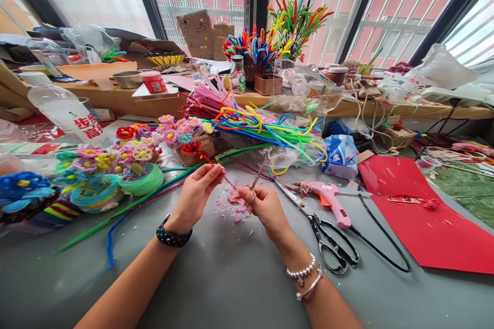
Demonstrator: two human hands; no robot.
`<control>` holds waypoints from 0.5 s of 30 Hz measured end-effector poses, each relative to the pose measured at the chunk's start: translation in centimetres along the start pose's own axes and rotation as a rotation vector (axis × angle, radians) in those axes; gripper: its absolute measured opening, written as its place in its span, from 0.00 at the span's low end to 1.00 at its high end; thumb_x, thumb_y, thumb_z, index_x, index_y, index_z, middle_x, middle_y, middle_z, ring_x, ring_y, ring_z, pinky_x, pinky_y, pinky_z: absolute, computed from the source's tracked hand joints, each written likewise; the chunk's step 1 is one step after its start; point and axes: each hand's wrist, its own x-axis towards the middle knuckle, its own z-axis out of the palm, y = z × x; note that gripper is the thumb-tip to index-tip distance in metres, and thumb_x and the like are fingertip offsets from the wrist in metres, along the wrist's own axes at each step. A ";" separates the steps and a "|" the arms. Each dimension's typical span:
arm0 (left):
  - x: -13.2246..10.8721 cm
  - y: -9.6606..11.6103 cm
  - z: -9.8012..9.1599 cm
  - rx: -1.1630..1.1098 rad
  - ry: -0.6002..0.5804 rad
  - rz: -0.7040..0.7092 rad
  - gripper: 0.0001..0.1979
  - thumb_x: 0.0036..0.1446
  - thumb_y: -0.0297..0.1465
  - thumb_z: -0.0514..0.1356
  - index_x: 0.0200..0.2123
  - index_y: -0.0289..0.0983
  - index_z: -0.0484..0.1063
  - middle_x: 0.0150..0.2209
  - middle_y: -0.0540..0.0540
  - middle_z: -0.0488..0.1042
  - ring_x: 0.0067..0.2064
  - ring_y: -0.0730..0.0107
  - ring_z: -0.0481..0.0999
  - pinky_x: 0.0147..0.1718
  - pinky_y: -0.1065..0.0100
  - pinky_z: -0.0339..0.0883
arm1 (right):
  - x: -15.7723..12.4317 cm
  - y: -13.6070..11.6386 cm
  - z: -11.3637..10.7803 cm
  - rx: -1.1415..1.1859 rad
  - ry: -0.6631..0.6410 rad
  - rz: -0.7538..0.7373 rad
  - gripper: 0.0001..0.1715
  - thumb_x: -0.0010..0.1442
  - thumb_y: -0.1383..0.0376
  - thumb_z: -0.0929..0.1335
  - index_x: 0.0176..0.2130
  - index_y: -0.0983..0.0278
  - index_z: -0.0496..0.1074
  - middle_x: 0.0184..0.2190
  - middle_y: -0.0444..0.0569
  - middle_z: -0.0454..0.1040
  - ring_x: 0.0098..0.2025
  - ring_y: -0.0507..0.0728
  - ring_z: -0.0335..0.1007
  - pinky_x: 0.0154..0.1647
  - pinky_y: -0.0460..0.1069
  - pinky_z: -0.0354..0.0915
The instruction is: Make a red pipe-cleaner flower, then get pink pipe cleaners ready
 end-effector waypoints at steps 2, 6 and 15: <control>0.0 0.1 0.0 -0.055 0.030 0.007 0.06 0.40 0.30 0.64 0.24 0.35 0.71 0.25 0.51 0.72 0.29 0.79 0.69 0.32 0.76 0.62 | 0.1 0.3 0.1 0.004 0.003 0.000 0.27 0.46 0.45 0.63 0.22 0.68 0.67 0.12 0.38 0.53 0.16 0.45 0.42 0.18 0.45 0.39; -0.1 0.0 0.3 -0.068 0.050 0.016 0.05 0.41 0.29 0.63 0.25 0.34 0.71 0.28 0.50 0.73 0.32 0.77 0.71 0.36 0.74 0.63 | 0.2 0.7 0.2 0.012 -0.038 -0.015 0.32 0.43 0.40 0.61 0.22 0.67 0.65 0.13 0.38 0.53 0.15 0.45 0.41 0.17 0.45 0.38; -0.6 -0.9 0.9 -0.021 0.094 0.117 0.06 0.42 0.31 0.62 0.25 0.34 0.70 0.29 0.49 0.73 0.34 0.75 0.71 0.39 0.70 0.62 | 0.2 0.8 0.6 -0.100 -0.172 -0.013 0.41 0.37 0.33 0.55 0.30 0.65 0.63 0.18 0.41 0.60 0.16 0.45 0.44 0.17 0.45 0.43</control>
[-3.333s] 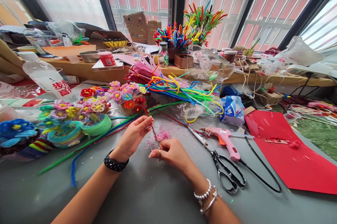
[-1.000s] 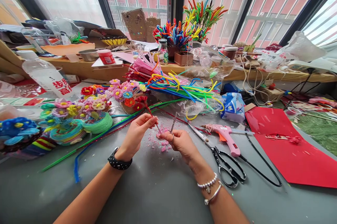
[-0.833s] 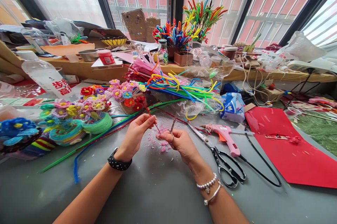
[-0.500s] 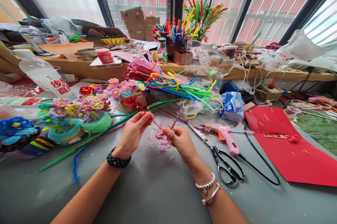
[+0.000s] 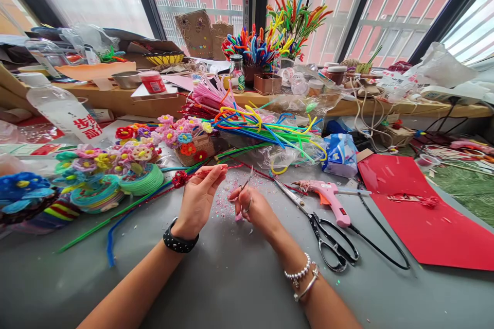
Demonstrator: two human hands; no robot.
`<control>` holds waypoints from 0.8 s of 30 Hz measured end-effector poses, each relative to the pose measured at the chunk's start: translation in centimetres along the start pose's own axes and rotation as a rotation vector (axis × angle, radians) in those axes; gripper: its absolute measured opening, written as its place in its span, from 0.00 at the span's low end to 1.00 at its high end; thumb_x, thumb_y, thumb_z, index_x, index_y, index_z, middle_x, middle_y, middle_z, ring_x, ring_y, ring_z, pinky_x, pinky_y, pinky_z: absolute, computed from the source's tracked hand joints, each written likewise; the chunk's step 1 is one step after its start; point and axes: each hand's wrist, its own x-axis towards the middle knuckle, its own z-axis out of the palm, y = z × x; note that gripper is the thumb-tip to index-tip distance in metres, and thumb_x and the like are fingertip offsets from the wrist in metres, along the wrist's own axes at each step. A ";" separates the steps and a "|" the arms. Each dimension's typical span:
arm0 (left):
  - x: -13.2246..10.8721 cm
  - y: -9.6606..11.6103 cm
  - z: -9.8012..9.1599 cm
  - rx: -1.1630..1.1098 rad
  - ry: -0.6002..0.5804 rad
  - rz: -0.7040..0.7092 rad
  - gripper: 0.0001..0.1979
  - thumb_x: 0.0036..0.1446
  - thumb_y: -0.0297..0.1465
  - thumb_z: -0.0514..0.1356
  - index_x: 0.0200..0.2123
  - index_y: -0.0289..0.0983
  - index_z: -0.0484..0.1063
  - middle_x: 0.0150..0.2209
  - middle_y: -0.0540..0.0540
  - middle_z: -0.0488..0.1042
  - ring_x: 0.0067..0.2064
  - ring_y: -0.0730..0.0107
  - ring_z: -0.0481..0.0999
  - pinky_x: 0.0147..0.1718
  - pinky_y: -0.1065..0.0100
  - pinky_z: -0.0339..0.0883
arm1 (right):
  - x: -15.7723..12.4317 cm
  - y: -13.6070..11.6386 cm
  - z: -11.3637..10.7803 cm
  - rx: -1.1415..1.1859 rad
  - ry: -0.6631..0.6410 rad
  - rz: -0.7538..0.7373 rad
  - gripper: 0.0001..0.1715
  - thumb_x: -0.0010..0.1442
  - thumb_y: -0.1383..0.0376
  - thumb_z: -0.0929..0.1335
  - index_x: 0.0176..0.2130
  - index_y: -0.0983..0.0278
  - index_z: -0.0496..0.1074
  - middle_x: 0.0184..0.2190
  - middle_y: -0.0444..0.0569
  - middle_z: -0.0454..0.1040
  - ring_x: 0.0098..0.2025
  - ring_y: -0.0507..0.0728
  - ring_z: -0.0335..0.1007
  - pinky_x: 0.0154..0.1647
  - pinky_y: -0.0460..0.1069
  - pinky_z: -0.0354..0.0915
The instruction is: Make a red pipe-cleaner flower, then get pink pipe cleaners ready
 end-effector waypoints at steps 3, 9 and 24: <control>-0.4 0.0 0.0 0.210 0.011 0.223 0.05 0.45 0.31 0.60 0.26 0.36 0.69 0.29 0.49 0.71 0.34 0.73 0.69 0.37 0.69 0.62 | -0.1 0.1 0.5 -0.007 -0.058 -0.014 0.40 0.37 0.34 0.55 0.31 0.64 0.62 0.19 0.42 0.60 0.16 0.46 0.45 0.18 0.45 0.45; -2.2 0.6 0.1 0.659 -0.024 0.687 0.02 0.46 0.28 0.60 0.24 0.39 0.69 0.30 0.50 0.70 0.34 0.71 0.69 0.38 0.67 0.62 | -0.7 -0.8 1.0 0.165 -0.153 -0.014 0.39 0.41 0.35 0.54 0.31 0.64 0.64 0.21 0.42 0.60 0.17 0.45 0.43 0.18 0.46 0.41; -2.0 0.2 -0.3 0.991 -0.157 1.077 0.05 0.43 0.27 0.61 0.25 0.44 0.72 0.27 0.51 0.75 0.29 0.70 0.70 0.35 0.65 0.55 | -0.6 -0.4 0.8 0.096 -0.046 -0.014 0.36 0.41 0.34 0.52 0.16 0.63 0.54 0.15 0.39 0.48 0.18 0.47 0.40 0.20 0.47 0.40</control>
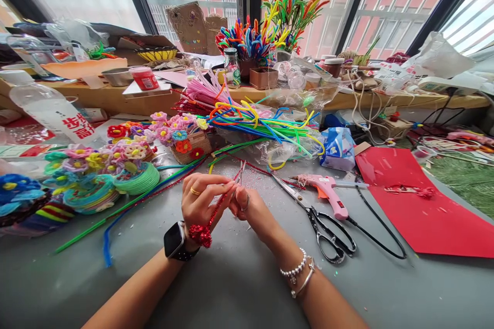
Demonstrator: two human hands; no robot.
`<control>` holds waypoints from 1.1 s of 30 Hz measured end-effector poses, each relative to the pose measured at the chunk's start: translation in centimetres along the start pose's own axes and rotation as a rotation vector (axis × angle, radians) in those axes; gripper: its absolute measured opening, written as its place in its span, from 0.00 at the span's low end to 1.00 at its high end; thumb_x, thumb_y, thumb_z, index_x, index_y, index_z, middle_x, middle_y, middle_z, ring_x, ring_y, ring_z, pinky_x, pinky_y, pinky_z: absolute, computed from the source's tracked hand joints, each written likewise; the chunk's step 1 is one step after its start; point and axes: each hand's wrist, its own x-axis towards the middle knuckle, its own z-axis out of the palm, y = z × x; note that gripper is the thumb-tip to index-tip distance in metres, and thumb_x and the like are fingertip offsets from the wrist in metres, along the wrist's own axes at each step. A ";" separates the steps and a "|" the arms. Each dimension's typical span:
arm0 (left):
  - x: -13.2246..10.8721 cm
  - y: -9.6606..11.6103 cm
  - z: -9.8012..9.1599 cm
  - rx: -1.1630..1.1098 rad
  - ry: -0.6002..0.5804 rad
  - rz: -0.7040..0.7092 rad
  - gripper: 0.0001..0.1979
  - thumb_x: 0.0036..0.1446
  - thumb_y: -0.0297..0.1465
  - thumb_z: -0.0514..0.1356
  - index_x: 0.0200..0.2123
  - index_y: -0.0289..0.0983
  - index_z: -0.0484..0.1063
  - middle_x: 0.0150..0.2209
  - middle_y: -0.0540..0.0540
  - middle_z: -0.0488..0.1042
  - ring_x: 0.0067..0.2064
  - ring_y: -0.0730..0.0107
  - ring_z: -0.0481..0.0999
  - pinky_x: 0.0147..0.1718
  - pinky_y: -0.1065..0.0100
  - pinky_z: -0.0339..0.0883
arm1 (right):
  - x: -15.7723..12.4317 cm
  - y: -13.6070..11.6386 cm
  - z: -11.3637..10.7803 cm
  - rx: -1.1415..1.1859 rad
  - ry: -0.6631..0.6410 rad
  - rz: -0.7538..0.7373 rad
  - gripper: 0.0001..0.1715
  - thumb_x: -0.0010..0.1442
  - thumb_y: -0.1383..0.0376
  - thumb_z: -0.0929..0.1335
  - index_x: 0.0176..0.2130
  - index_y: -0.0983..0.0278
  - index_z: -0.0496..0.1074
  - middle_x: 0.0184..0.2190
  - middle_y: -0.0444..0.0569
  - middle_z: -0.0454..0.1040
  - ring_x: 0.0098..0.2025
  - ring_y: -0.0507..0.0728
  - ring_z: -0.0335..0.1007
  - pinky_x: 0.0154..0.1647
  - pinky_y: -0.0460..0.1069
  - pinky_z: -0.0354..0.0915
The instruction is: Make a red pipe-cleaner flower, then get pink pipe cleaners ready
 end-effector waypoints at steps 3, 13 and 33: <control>-0.1 0.0 0.0 -0.003 -0.034 -0.010 0.05 0.43 0.28 0.61 0.25 0.44 0.72 0.28 0.50 0.75 0.30 0.69 0.69 0.36 0.65 0.54 | 0.1 0.1 -0.1 0.039 0.035 -0.037 0.34 0.42 0.36 0.56 0.15 0.63 0.53 0.14 0.38 0.47 0.18 0.47 0.39 0.19 0.46 0.40; -0.2 0.1 0.0 0.076 0.008 0.115 0.05 0.43 0.25 0.61 0.25 0.41 0.71 0.27 0.50 0.75 0.29 0.71 0.70 0.36 0.65 0.56 | 0.1 0.4 0.0 0.016 0.069 -0.012 0.36 0.39 0.33 0.54 0.14 0.63 0.50 0.12 0.37 0.44 0.17 0.46 0.38 0.18 0.46 0.42; 0.1 0.2 -0.1 -0.067 0.046 -0.042 0.05 0.43 0.25 0.62 0.26 0.39 0.69 0.28 0.50 0.74 0.31 0.72 0.71 0.37 0.65 0.59 | 0.2 0.3 -0.4 0.076 0.096 -0.035 0.35 0.42 0.36 0.56 0.18 0.65 0.60 0.11 0.36 0.46 0.15 0.45 0.38 0.17 0.44 0.38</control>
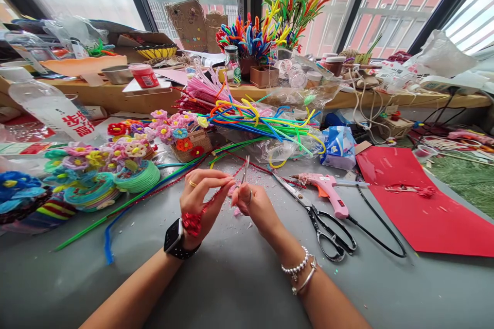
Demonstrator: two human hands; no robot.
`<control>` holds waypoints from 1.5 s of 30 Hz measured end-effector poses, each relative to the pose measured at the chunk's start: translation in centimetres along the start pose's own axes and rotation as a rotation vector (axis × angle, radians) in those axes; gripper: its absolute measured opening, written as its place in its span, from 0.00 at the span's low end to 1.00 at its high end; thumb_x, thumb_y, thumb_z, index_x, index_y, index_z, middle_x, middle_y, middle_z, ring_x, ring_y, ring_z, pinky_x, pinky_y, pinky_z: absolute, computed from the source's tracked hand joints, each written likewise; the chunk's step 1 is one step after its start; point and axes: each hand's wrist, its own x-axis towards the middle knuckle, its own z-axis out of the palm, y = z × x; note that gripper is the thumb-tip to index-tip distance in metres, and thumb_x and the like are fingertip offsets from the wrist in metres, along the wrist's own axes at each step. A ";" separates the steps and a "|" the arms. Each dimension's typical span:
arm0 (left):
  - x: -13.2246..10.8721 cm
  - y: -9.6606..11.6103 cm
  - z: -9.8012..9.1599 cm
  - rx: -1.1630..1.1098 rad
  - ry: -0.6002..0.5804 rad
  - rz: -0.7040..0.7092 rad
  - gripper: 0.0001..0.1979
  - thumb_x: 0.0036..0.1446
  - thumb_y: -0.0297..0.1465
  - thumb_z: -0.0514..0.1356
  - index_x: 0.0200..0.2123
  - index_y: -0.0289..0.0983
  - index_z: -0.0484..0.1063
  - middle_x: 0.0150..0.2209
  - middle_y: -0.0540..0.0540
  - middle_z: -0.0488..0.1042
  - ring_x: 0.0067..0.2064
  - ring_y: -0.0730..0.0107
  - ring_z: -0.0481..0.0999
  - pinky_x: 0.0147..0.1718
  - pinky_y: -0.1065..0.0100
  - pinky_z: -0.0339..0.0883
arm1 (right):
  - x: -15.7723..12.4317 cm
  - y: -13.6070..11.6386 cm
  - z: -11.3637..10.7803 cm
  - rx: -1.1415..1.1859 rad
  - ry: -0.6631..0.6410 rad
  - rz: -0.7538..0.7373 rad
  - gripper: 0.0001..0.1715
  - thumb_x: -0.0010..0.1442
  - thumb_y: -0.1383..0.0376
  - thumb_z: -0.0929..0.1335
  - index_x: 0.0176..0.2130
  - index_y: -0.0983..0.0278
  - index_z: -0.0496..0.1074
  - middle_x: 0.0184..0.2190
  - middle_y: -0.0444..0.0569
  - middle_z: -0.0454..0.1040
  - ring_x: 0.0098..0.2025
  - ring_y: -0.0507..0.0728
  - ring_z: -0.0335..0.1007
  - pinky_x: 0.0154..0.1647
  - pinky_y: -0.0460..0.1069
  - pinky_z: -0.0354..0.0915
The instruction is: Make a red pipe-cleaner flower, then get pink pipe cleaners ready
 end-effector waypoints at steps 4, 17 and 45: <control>0.6 -0.6 -0.1 -0.295 -0.060 -0.345 0.02 0.50 0.27 0.57 0.29 0.37 0.69 0.32 0.47 0.74 0.37 0.69 0.72 0.39 0.65 0.62 | 0.2 -0.4 -0.2 0.021 -0.030 0.045 0.39 0.42 0.34 0.51 0.24 0.65 0.61 0.12 0.36 0.47 0.15 0.46 0.37 0.17 0.44 0.38; 1.5 -2.2 0.1 -0.636 -0.091 -0.619 0.04 0.54 0.29 0.52 0.35 0.36 0.60 0.28 0.50 0.67 0.31 0.75 0.67 0.34 0.70 0.61 | 0.0 -1.6 -2.0 -0.688 -0.132 0.035 0.36 0.43 0.36 0.55 0.20 0.66 0.61 0.19 0.43 0.60 0.22 0.49 0.51 0.21 0.45 0.47; 1.8 -2.6 0.0 -0.723 -0.144 -0.613 0.12 0.54 0.28 0.51 0.43 0.37 0.56 0.25 0.51 0.63 0.29 0.75 0.63 0.32 0.71 0.58 | -0.1 -1.2 -2.2 -0.657 -0.491 0.043 0.44 0.42 0.34 0.48 0.23 0.67 0.66 0.19 0.44 0.59 0.23 0.49 0.53 0.23 0.45 0.51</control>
